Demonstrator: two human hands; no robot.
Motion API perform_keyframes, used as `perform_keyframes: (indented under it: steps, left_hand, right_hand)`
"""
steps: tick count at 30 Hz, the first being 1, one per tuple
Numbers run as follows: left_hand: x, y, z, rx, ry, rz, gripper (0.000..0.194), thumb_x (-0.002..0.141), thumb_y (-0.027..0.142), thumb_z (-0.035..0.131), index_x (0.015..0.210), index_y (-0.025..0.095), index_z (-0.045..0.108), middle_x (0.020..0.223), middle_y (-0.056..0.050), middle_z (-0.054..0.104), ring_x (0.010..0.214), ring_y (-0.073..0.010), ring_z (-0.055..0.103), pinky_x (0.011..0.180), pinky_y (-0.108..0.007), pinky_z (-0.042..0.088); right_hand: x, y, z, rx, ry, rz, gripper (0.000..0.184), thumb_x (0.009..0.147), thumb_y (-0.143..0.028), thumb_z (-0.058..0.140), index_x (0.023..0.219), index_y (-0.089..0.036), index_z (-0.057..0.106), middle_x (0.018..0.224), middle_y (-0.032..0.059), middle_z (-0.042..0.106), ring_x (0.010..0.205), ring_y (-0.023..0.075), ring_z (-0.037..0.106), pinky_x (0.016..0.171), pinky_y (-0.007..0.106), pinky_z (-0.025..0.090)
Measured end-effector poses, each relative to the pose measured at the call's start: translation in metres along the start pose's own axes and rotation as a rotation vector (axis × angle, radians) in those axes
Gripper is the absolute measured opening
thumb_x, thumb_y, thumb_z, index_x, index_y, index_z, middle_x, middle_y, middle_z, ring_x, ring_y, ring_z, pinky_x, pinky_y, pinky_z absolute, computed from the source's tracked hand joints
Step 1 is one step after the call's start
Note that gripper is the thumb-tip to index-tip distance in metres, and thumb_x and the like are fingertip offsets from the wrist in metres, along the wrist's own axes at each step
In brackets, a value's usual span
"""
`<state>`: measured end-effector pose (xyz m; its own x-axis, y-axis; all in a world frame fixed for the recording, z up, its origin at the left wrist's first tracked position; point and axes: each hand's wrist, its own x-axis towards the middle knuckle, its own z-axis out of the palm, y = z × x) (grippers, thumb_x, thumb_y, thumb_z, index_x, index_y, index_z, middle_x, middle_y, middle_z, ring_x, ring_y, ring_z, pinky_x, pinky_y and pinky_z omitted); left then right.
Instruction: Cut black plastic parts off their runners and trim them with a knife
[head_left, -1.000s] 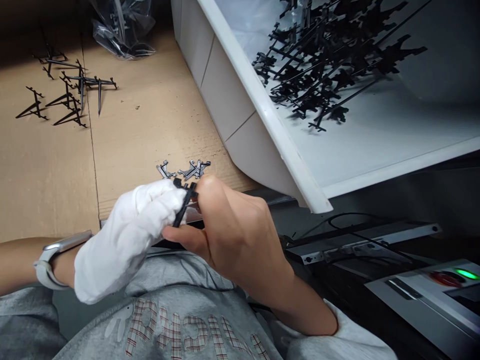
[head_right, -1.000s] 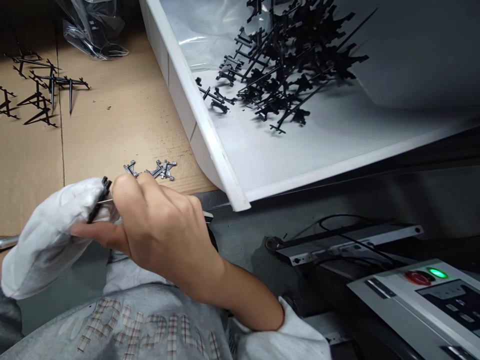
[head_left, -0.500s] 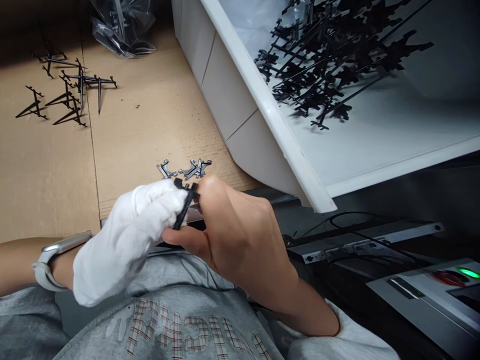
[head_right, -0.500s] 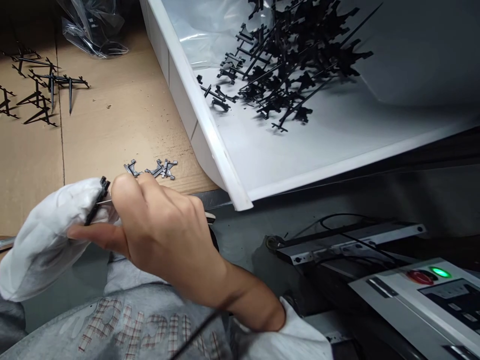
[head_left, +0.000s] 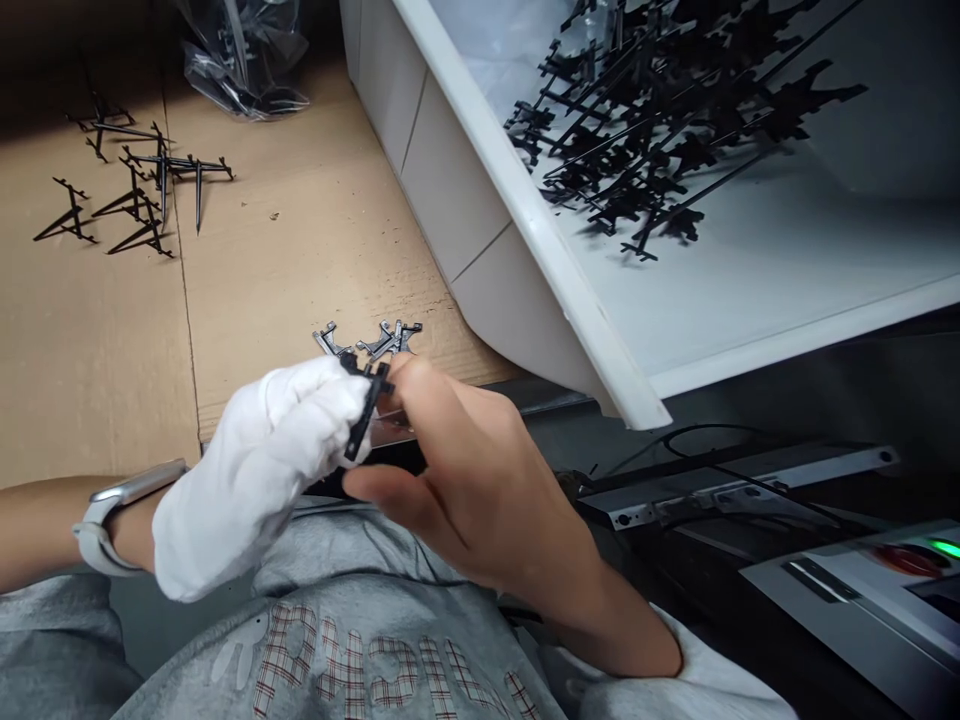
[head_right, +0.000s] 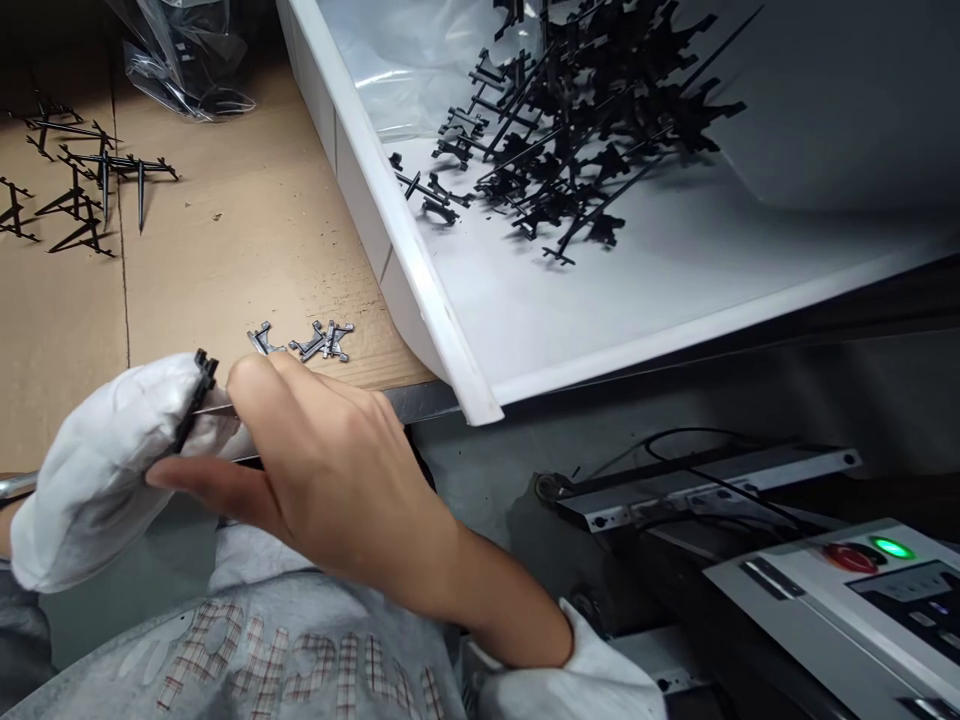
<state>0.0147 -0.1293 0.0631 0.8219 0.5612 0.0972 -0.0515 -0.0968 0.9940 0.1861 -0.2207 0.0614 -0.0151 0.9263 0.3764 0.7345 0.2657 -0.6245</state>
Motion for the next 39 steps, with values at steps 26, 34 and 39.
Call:
perform_keyframes:
  steps: [26, 34, 39]
  left_hand:
    - [0.012, 0.015, 0.01, -0.01, 0.001, -0.189, 0.033, 0.114, 0.03, 0.053, 0.093, 0.022, 0.076, 0.093, 0.004, 0.078, 0.086, -0.0099, 0.071, 0.088, -0.019, 0.057]
    - [0.01, 0.016, 0.01, -0.023, 0.007, -0.253, 0.032, 0.113, 0.036, 0.053, 0.09, 0.022, 0.07, 0.086, 0.003, 0.071, 0.076, -0.0107, 0.064, 0.077, -0.019, 0.056]
    - [0.013, 0.014, 0.007, 0.064, 0.007, -0.139, 0.029, 0.109, 0.021, 0.05, 0.087, 0.021, 0.068, 0.089, 0.003, 0.074, 0.082, -0.0099, 0.069, 0.083, -0.017, 0.057]
  right_hand:
    - [0.0, 0.014, 0.007, 1.105, 0.178, 0.212, 0.011, 0.103, -0.024, 0.075, 0.111, -0.029, 0.081, 0.076, -0.0045, 0.064, 0.052, 0.0097, 0.053, 0.05, 0.024, 0.052]
    - [0.003, 0.012, 0.008, 1.153, 0.173, 0.317, 0.006, 0.099, -0.021, 0.082, 0.101, -0.027, 0.081, 0.07, -0.0071, 0.063, 0.05, 0.0071, 0.048, 0.055, 0.021, 0.053]
    - [-0.001, 0.015, 0.008, 1.211, 0.163, 0.38, 0.011, 0.1, -0.026, 0.083, 0.11, -0.029, 0.078, 0.071, -0.0076, 0.064, 0.046, 0.0064, 0.047, 0.044, 0.018, 0.045]
